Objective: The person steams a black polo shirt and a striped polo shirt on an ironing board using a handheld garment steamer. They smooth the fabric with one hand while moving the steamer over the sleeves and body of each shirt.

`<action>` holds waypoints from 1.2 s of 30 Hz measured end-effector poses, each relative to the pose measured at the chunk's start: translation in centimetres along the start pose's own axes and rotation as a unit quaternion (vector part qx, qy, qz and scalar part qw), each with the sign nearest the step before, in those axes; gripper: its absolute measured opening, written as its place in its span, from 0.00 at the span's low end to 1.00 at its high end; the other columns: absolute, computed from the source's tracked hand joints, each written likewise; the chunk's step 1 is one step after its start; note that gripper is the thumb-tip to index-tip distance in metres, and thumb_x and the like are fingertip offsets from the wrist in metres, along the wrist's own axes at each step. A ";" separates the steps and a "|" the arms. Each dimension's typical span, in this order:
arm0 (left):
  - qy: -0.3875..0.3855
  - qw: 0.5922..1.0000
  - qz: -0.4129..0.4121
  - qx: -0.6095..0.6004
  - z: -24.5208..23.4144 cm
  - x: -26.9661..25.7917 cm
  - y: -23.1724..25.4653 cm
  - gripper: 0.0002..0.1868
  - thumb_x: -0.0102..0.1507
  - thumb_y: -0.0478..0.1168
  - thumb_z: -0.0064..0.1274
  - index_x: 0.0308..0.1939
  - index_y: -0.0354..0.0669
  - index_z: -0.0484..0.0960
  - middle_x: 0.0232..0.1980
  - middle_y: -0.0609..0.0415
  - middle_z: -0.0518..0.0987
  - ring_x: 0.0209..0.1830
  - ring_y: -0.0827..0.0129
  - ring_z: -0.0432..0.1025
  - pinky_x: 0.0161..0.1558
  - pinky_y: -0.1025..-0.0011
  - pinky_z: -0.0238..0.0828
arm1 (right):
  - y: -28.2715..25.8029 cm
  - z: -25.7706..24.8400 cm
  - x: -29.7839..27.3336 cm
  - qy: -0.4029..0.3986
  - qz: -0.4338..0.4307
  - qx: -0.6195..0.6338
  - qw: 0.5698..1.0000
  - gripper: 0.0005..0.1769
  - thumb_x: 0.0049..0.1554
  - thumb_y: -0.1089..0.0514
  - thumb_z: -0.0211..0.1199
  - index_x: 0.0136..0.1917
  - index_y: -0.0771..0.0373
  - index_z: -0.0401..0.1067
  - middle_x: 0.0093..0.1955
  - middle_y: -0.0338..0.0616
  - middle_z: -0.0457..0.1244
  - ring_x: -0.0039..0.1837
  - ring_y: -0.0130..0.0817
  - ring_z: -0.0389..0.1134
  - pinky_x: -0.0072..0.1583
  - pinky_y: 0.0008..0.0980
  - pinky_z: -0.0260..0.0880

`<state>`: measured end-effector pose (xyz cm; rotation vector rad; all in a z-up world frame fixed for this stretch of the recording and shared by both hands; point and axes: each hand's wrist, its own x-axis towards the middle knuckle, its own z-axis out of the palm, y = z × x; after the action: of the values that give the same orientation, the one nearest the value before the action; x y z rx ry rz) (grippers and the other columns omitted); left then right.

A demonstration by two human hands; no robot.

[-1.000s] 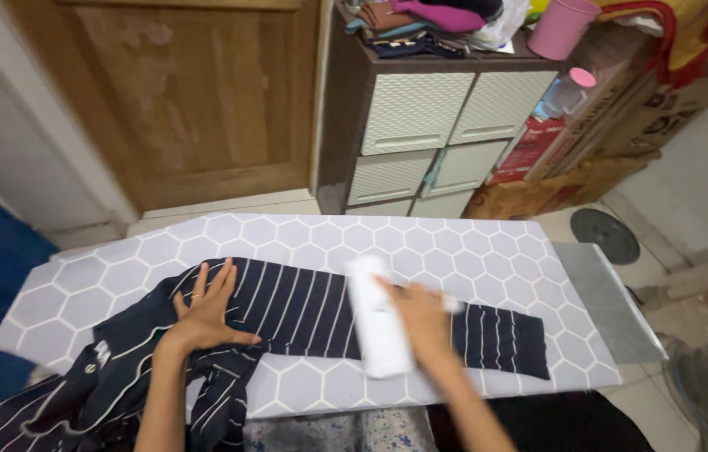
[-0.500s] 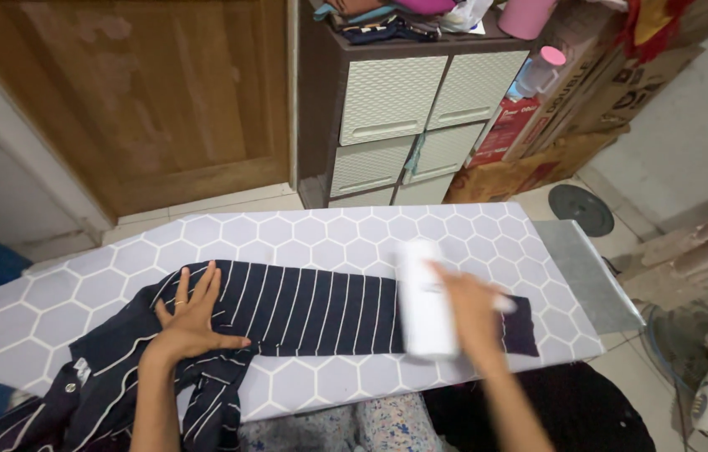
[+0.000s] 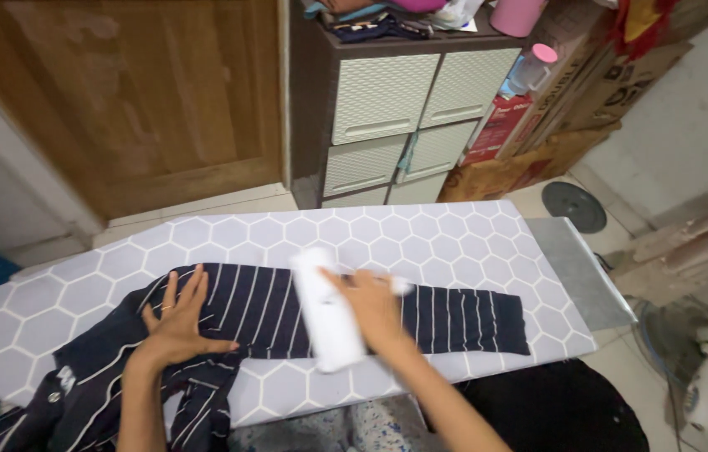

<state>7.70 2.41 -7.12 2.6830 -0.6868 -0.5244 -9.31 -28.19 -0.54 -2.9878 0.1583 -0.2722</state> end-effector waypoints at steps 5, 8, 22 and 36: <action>0.003 1.000 -0.007 0.030 1.1 1.1 -1.3 0.89 0.29 0.72 0.75 0.82 0.57 0.33 0.84 0.67 0.27 0.82 0.62 0.16 0.70 0.28 0.20 | 14.5 -4.3 -10.7 -0.011 0.177 -0.172 0.969 0.35 0.59 0.57 0.52 0.78 0.33 0.57 0.45 0.42 0.62 0.53 0.42 0.66 0.60 0.58 0.58; 0.012 0.998 -0.005 0.057 2.4 2.2 -2.6 0.91 0.28 0.75 0.76 0.82 0.59 0.32 0.85 0.67 0.26 0.81 0.60 0.16 0.67 0.27 0.23 | 21.1 -5.9 -15.8 -0.003 0.306 -0.192 0.932 0.38 0.60 0.59 0.51 0.80 0.31 0.53 0.49 0.43 0.63 0.58 0.40 0.67 0.64 0.61 0.56; 0.313 0.924 0.192 -0.101 0.8 -1.5 -0.8 0.39 0.51 0.50 0.64 0.67 0.53 0.76 0.71 0.53 0.75 0.76 0.56 0.65 0.72 0.57 0.64 | 35.9 0.6 -9.7 0.165 0.427 -0.193 0.868 0.35 0.54 0.51 0.65 0.74 0.53 0.63 0.71 0.60 0.58 0.74 0.60 0.55 0.67 0.67 0.50; 0.397 0.900 -0.020 -0.177 0.4 -23.6 -10.6 0.52 0.40 0.40 0.66 0.69 0.39 0.66 0.67 0.40 0.70 0.68 0.50 0.65 0.66 0.58 0.58 | -8.0 7.7 9.6 -0.064 -0.104 0.048 0.991 0.51 0.55 0.26 0.58 0.78 0.58 0.50 0.82 0.63 0.38 0.82 0.64 0.33 0.69 0.79 0.30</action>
<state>-7.53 23.23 -5.30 2.2618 -0.2556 0.4096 2.29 -20.44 -5.18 -2.9150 -0.1758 -0.1062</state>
